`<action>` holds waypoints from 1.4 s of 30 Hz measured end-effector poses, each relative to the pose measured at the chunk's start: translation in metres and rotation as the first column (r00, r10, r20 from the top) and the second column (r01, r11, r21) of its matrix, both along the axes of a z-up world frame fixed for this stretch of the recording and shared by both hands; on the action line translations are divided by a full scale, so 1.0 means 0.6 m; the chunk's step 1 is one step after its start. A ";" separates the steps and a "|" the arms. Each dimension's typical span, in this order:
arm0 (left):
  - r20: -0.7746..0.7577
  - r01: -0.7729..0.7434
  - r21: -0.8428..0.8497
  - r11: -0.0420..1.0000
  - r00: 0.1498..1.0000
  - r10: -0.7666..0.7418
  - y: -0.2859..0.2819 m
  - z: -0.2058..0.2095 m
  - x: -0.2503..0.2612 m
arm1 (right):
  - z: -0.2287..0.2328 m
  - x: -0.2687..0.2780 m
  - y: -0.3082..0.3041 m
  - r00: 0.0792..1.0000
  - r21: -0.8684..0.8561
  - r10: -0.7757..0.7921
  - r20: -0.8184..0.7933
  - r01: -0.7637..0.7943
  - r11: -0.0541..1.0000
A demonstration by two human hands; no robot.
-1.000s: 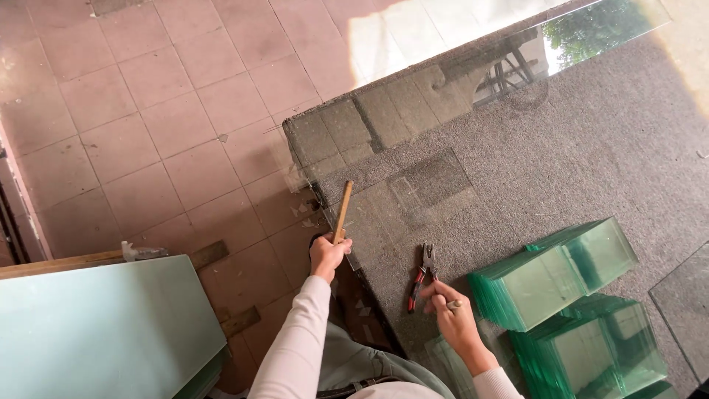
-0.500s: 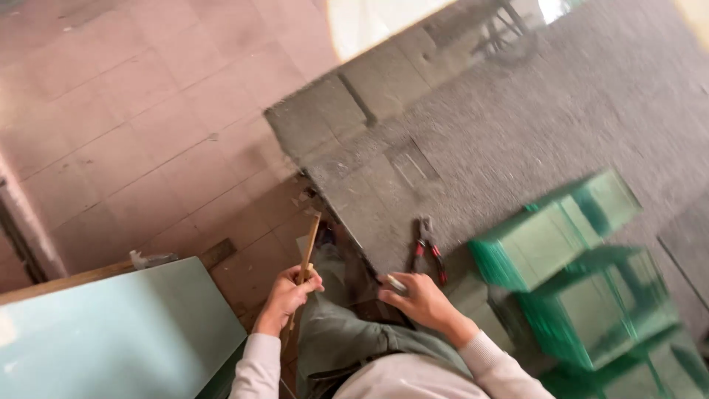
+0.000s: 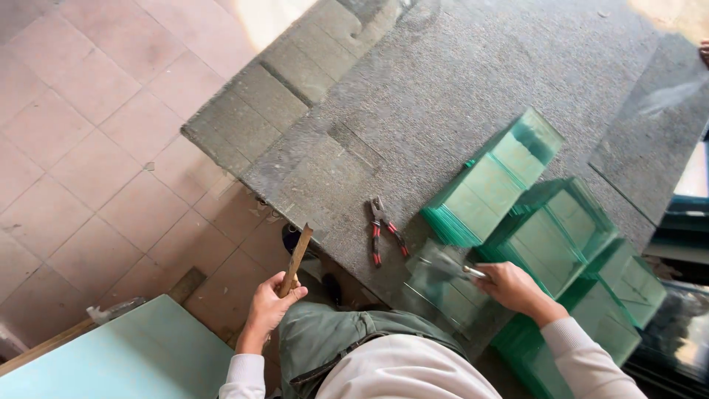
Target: Marking, cutting, and stacking glass panes on a workbench using a ruler, glass cutter, and pliers
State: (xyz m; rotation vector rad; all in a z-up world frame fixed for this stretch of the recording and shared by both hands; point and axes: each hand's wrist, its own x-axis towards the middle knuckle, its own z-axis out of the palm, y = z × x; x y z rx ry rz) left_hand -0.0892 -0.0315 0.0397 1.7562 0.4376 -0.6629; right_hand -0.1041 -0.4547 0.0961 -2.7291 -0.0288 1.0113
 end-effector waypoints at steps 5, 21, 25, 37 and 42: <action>-0.025 -0.055 0.134 0.989 0.998 0.059 0.038 -0.003 0.006 | 0.030 0.005 0.028 0.968 -0.367 -0.188 -0.166 0.116 0.923; -0.187 -0.021 0.569 0.822 0.970 0.155 0.041 -0.068 0.125 | -0.170 0.386 0.261 0.854 0.031 -0.200 0.479 0.212 0.977; -0.118 -0.060 0.615 0.786 0.979 0.167 0.040 -0.048 0.158 | -0.203 0.384 0.276 0.903 0.027 -0.217 0.370 0.223 0.974; -0.009 -0.134 0.623 0.771 0.984 0.178 0.066 -0.043 0.218 | -0.138 0.378 0.323 0.932 -0.088 -0.080 0.354 0.119 0.989; -0.019 -0.114 0.618 0.778 0.987 0.161 0.073 -0.058 0.218 | -0.128 0.407 0.359 0.782 0.142 -0.084 0.617 -0.006 0.990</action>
